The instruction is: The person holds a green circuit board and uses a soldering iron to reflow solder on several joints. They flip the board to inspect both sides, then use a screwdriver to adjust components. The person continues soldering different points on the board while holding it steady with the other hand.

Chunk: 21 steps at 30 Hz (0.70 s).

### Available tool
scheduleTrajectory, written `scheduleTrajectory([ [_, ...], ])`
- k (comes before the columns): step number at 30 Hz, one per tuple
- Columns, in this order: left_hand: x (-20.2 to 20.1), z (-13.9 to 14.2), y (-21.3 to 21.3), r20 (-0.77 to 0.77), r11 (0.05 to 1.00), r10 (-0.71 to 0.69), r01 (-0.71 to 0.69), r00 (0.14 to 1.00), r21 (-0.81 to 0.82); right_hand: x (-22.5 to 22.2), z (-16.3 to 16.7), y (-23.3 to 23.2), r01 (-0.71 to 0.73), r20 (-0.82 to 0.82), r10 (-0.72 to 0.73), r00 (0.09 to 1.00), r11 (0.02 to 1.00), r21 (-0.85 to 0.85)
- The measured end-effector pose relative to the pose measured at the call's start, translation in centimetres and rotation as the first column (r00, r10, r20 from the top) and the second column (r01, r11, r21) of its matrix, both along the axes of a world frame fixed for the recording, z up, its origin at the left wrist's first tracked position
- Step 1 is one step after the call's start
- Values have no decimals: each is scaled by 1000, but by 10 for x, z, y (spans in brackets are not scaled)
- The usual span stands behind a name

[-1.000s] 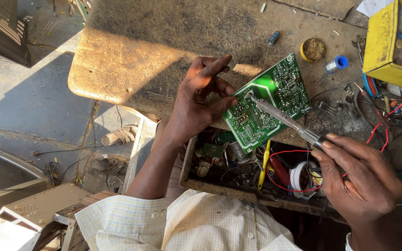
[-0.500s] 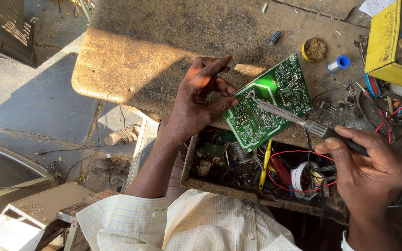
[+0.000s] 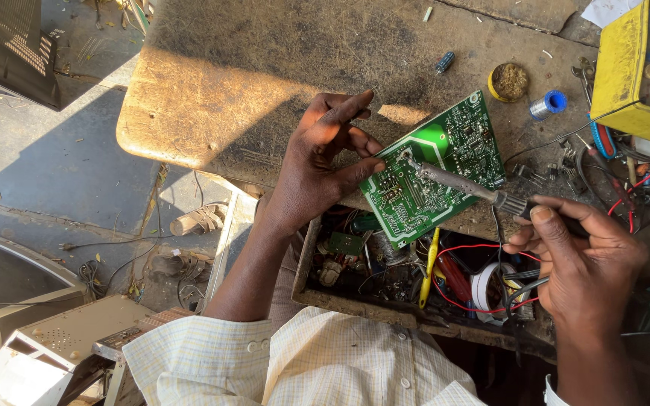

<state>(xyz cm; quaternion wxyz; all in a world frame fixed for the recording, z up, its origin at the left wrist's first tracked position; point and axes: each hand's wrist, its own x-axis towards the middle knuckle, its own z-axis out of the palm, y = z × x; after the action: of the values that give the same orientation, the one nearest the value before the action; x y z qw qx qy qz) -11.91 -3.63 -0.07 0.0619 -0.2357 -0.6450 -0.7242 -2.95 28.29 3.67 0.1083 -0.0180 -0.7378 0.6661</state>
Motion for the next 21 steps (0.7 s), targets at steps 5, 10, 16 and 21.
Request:
scheduleTrajectory([
  [5,-1,-1,1,25,1000,6,-6,1000,15,-6,-6,4,49,165,-27,986,990,-131],
  [10,-1,-1,1,24,999,4,-5,1000,32,-6,-13,9,58,214,-12,977,976,-208],
  [16,-2,-1,1,11,1000,7,-7,1000,11,-5,-21,10,113,298,-35,954,962,-249],
  [21,-3,-2,1,-5,1000,15,-15,1000,6,-1,-20,6,141,348,-36,937,949,-280],
])
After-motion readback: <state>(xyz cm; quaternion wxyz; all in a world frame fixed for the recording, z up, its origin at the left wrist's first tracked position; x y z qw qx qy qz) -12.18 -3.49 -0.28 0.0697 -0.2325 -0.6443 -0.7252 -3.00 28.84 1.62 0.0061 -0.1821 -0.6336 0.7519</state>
